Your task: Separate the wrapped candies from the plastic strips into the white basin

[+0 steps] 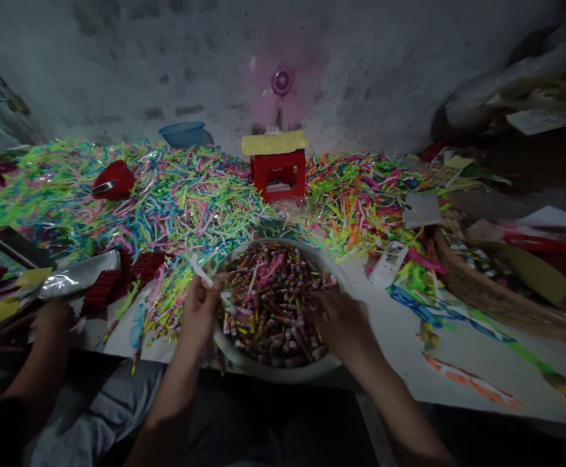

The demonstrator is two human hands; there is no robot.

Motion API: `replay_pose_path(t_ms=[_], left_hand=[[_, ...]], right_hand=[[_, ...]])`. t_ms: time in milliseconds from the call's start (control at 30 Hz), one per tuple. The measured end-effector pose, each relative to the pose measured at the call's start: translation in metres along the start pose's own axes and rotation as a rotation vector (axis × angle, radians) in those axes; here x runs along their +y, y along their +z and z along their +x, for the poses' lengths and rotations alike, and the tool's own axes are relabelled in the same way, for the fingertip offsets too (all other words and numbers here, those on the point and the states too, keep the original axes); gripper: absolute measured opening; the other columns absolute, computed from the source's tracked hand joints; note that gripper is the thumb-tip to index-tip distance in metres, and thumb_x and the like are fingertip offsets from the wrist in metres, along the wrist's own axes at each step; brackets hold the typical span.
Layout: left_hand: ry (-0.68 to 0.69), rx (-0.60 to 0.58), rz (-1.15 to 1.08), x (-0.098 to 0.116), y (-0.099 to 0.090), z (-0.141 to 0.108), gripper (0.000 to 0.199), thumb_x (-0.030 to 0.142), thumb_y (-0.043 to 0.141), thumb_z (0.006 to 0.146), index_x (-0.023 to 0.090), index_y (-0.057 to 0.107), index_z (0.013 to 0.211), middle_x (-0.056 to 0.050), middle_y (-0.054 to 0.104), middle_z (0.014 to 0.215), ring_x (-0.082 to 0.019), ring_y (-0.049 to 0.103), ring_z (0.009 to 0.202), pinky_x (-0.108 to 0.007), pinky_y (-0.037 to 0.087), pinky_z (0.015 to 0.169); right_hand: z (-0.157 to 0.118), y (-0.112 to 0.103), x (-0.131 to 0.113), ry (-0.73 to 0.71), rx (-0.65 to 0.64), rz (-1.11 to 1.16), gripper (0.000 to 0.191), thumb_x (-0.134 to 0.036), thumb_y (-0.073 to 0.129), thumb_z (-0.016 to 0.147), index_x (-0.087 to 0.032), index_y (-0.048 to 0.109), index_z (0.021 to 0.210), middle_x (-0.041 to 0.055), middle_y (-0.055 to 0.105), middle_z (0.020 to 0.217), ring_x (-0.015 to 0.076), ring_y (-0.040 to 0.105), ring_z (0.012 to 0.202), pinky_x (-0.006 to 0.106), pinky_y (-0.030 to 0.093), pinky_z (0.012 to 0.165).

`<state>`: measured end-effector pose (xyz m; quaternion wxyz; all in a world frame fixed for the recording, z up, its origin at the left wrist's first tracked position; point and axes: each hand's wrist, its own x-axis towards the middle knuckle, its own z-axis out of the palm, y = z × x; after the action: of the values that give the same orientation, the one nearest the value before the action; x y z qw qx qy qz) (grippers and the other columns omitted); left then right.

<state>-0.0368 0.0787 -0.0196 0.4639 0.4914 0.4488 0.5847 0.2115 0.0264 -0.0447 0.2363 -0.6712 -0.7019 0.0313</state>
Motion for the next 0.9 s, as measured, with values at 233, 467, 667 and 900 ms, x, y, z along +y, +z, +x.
replay_pose_path(t_ms=[233,467,667,900], left_hand=[[0.059,0.082,1.175,0.008,-0.056,0.069,0.049,0.031,0.047,0.088,0.011,0.049,0.133,-0.018,0.066,0.115,-0.028,0.066,0.091,-0.039,0.050,0.080],[0.200,-0.366,1.474,-0.010,0.021,0.061,0.033,0.037,0.048,0.089,0.018,0.073,0.098,-0.015,0.068,0.104,-0.031,0.059,0.104,-0.041,0.044,0.090],[0.217,-0.363,1.392,-0.022,0.038,0.063,0.032,0.037,0.055,0.086,0.018,0.069,0.107,-0.014,0.065,0.111,-0.028,0.057,0.103,-0.036,0.042,0.091],[0.186,-0.336,1.153,-0.026,0.041,0.065,0.020,0.035,0.066,0.077,0.016,0.071,0.078,-0.014,0.066,0.092,-0.029,0.056,0.095,-0.037,0.040,0.085]], right_hand=[[-0.005,-0.002,0.026,0.073,-0.021,-0.379,0.016,-0.028,0.059,0.086,-0.014,0.067,0.087,0.0108,0.068,0.091,0.0305,0.058,0.095,0.043,0.035,0.079],[-0.007,0.007,0.027,-0.078,0.106,-0.297,0.014,-0.019,0.051,0.088,-0.017,0.065,0.089,0.0074,0.069,0.085,0.0247,0.061,0.086,0.037,0.035,0.077],[-0.014,0.014,0.027,-0.086,0.104,-0.044,0.013,-0.023,0.048,0.087,-0.018,0.059,0.092,0.0075,0.069,0.085,0.0253,0.064,0.083,0.039,0.043,0.076],[-0.012,0.027,-0.009,-0.049,0.118,0.496,0.024,-0.028,0.041,0.092,-0.020,0.049,0.113,0.0078,0.068,0.099,0.0194,0.067,0.089,0.032,0.053,0.077]])
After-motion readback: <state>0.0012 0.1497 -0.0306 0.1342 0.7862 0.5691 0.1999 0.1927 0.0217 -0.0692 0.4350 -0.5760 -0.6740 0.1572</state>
